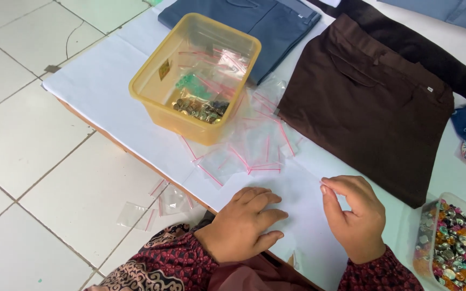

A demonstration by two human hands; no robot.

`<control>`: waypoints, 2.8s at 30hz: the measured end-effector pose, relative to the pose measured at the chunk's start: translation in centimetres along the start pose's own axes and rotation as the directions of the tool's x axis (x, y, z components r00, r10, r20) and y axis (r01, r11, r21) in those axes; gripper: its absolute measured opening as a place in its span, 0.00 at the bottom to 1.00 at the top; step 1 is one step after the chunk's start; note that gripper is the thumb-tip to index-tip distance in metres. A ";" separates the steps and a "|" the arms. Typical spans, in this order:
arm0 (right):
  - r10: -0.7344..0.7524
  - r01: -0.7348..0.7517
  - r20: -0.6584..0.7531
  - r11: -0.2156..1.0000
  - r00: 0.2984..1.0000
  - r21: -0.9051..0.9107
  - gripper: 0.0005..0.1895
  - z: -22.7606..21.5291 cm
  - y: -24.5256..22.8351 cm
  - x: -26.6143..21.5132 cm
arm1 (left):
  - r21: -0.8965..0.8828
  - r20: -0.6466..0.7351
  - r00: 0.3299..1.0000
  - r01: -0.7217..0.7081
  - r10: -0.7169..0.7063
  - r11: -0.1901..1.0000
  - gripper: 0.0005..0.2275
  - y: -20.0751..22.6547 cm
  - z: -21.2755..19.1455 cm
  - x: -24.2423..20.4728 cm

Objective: Sorting small pink buttons from a mixed container and placing them into small plastic bags

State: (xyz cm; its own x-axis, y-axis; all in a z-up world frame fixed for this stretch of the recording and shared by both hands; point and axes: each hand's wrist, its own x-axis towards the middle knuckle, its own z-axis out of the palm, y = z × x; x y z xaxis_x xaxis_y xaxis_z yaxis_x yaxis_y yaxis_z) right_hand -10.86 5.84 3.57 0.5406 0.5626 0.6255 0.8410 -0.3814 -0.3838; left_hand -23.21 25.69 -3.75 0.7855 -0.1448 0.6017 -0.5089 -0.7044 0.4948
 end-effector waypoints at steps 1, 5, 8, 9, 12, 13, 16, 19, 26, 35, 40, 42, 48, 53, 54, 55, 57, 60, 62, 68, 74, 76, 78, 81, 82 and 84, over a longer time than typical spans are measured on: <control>0.003 -0.003 -0.012 1.000 1.000 0.002 0.05 -0.3 0.5 -0.3 | 0.006 0.008 1.000 -0.008 0.008 1.000 0.14 0.2 0.0 1.1; 0.327 -0.316 -0.043 0.934 0.944 0.166 0.05 -1.8 2.3 -1.2 | -0.066 -0.059 0.996 -0.065 0.061 0.996 0.19 1.1 0.7 7.5; 0.364 -0.338 -0.088 0.915 0.927 0.220 0.04 -2.9 3.6 -1.5 | -0.069 -0.092 0.994 -0.071 0.064 0.995 0.28 1.1 2.9 13.4; 0.325 -0.295 -0.119 0.931 0.938 0.216 0.04 -3.3 4.2 -1.5 | -0.064 -0.054 0.997 -0.058 0.054 0.996 0.34 0.8 3.9 15.5; 0.397 -0.351 -0.215 0.910 0.892 0.220 0.05 -3.6 6.8 -2.8 | -0.226 0.268 0.963 0.062 0.001 0.972 0.40 -0.8 5.7 20.8; 0.408 -0.362 -0.227 0.906 0.884 0.219 0.05 -3.8 7.0 -2.4 | -0.231 0.282 0.959 0.054 0.013 0.971 0.40 -1.7 6.7 20.8; 0.494 -0.417 -0.220 0.852 0.841 0.317 0.05 -4.6 7.7 -1.9 | -0.508 0.222 0.975 0.124 -0.010 0.852 0.27 -3.8 9.8 21.1; 0.575 -0.493 -0.137 0.782 0.806 0.382 0.04 -4.6 7.6 -2.3 | -0.561 0.289 0.955 0.228 -0.069 0.796 0.15 -5.0 10.4 19.5; 0.693 -0.618 -0.039 0.667 0.720 0.417 0.07 -4.6 6.8 -1.7 | -0.410 0.280 0.947 0.267 -0.158 0.872 0.24 -4.8 7.3 19.5; 0.510 -0.498 0.085 0.769 0.856 0.401 0.09 1.0 3.5 -0.6 | 0.173 0.087 0.991 -0.116 0.102 0.978 0.10 -6.3 0.1 14.0; 0.199 -0.214 0.086 0.946 0.976 0.245 0.13 6.1 1.9 0.6 | 0.638 0.119 0.989 -0.147 0.092 0.756 0.10 -7.1 -4.2 11.0; 0.141 -0.195 0.287 0.966 0.947 0.170 0.20 6.7 1.2 1.3 | 0.618 0.338 0.927 -0.090 -0.161 0.781 0.16 -5.1 -6.4 10.1; 0.047 -0.113 0.320 0.975 0.946 0.191 0.21 7.0 -0.2 3.1 | 0.446 0.301 0.947 -0.033 -0.115 0.894 0.16 -4.2 -6.6 7.9; 0.228 -0.285 0.343 0.950 0.911 0.125 0.15 7.0 -0.6 4.2 | 0.427 0.222 0.973 -0.041 -0.061 0.903 0.14 -6.9 -3.6 6.9; 0.375 -0.408 0.278 0.910 0.884 0.069 0.11 7.2 -0.7 4.6 | 0.487 0.177 0.983 -0.047 -0.046 0.872 0.12 -7.4 -3.3 7.2; 0.371 -0.405 0.285 0.912 0.884 0.069 0.11 7.6 0.8 5.4 | 0.488 0.172 0.984 -0.039 -0.053 0.872 0.12 -8.0 -2.6 8.2; 0.532 -0.531 0.076 0.847 0.844 -0.028 0.08 8.2 3.7 7.2 | 0.526 0.136 0.986 0.009 -0.095 0.850 0.12 -9.1 -1.2 10.5; 0.465 -0.464 -0.006 0.884 0.885 -0.060 0.05 10.4 7.3 11.2 | 0.540 0.188 0.968 0.041 -0.167 0.841 0.21 -11.6 1.2 12.7; 0.446 -0.442 0.019 0.891 0.895 -0.101 0.05 12.3 9.4 12.5 | 0.560 0.210 0.958 0.044 -0.193 0.827 0.28 -12.0 1.8 12.4; 0.412 -0.329 0.287 0.896 0.865 -0.297 0.24 15.2 10.7 16.9 | 0.541 0.261 0.935 0.063 -0.239 0.839 0.35 -13.6 3.1 11.7; 0.517 -0.403 0.327 0.843 0.791 -0.357 0.14 17.5 14.1 17.7 | 0.514 0.167 0.969 0.074 -0.184 0.855 0.34 -14.2 3.6 11.6; 0.485 -0.373 0.288 0.853 0.826 -0.366 0.09 17.0 14.6 17.7 | 0.513 0.125 0.978 0.080 -0.167 0.854 0.33 -15.2 4.1 11.5; 0.051 -0.075 -0.098 0.965 0.994 -0.253 0.08 15.6 15.0 16.9 | 0.476 -0.001 0.999 0.034 -0.038 0.879 0.33 -16.5 5.5 11.0; -0.120 0.063 -0.224 0.968 0.967 -0.244 0.10 8.9 12.4 16.8 | 0.485 -0.010 1.000 0.003 0.002 0.874 0.31 -16.6 4.4 10.9; -0.123 0.064 -0.228 0.967 0.966 -0.248 0.10 6.8 10.5 16.1 | 0.487 -0.011 1.000 -0.001 0.008 0.874 0.31 -16.2 3.5 11.4; 0.374 -0.371 -0.196 0.927 0.907 0.052 0.05 2.6 6.6 14.3 | 0.575 0.256 0.957 -0.040 -0.133 0.817 0.29 -15.1 1.7 12.3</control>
State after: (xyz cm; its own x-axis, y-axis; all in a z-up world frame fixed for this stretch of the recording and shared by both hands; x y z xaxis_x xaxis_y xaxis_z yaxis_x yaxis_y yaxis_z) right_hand 2.46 13.33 8.21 0.7999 0.2239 0.5567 0.5804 -0.5243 -0.6231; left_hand -5.30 33.40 -4.89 0.9098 -0.2231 0.3499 -0.2453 -0.9693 0.0198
